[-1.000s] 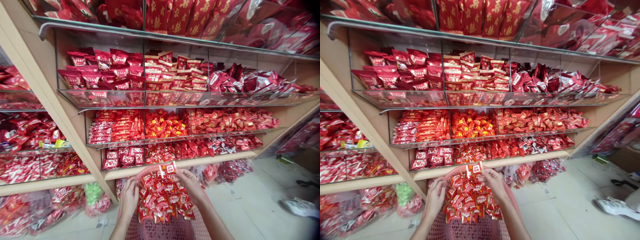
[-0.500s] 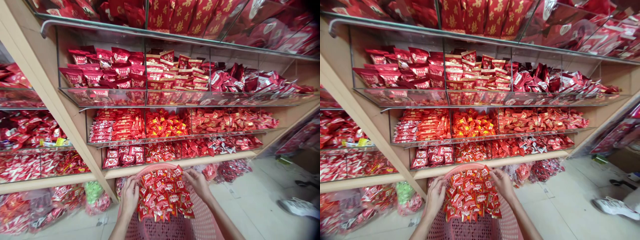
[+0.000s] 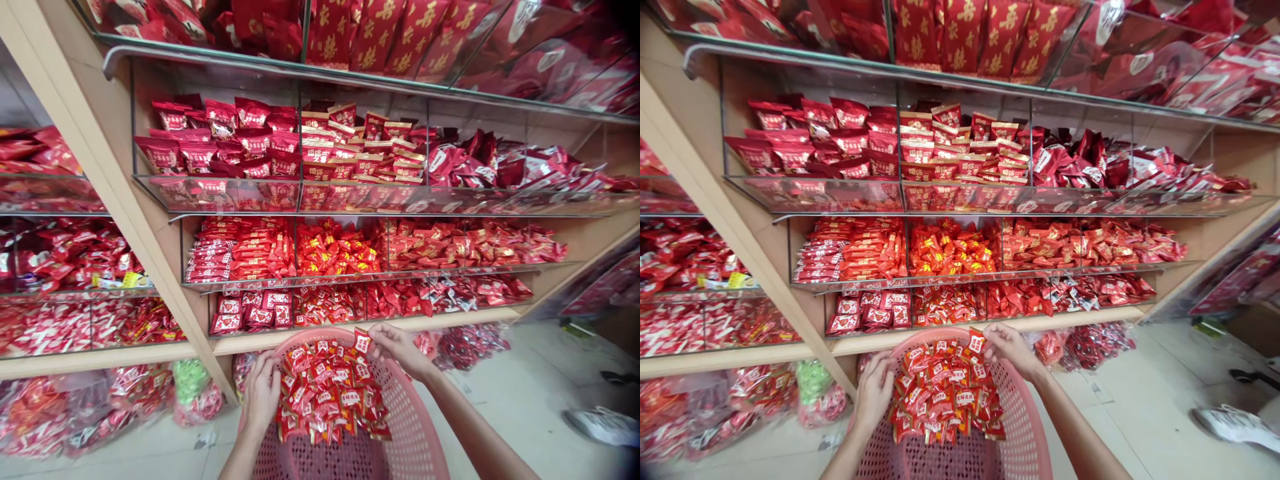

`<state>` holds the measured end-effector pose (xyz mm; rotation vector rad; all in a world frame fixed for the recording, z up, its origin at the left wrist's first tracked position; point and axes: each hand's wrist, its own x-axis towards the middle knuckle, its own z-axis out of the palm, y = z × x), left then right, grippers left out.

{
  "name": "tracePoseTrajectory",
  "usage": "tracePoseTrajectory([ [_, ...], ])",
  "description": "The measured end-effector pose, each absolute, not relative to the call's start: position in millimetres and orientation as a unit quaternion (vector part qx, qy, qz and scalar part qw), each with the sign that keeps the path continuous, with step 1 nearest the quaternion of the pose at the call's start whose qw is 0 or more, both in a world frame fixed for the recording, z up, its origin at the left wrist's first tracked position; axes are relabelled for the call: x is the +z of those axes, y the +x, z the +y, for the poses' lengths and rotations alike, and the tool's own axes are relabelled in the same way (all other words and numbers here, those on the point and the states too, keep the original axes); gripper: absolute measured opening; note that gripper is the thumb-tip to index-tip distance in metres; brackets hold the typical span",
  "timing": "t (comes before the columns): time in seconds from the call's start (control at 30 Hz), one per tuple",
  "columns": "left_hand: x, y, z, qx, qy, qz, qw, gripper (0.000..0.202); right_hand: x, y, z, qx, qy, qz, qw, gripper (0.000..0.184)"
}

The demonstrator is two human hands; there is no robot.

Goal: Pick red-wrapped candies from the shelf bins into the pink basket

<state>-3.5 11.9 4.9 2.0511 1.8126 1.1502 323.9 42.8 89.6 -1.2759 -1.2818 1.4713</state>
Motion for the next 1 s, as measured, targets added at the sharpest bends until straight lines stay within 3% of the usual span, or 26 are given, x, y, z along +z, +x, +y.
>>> tracePoseTrajectory([
  [0.33,2,-5,12,0.382,0.691,0.608,0.086,0.023,84,305,86,0.595,-0.464,-0.646,0.113,0.037],
  [0.53,4,-4,12,0.389,0.687,0.607,0.090,0.023,84,274,108,0.467,-0.499,-0.724,-0.093,0.013],
  [0.67,5,-4,11,0.385,0.688,0.607,0.094,0.023,83,248,110,0.415,-0.500,-0.750,-0.126,0.002],
  [0.87,4,-4,11,0.386,0.690,0.606,0.090,0.024,68,221,100,0.294,-0.508,-0.802,-0.106,0.030],
  [1.0,3,-4,11,0.390,0.689,0.605,0.092,0.024,61,222,91,0.237,-0.516,-0.822,-0.054,0.029],
])
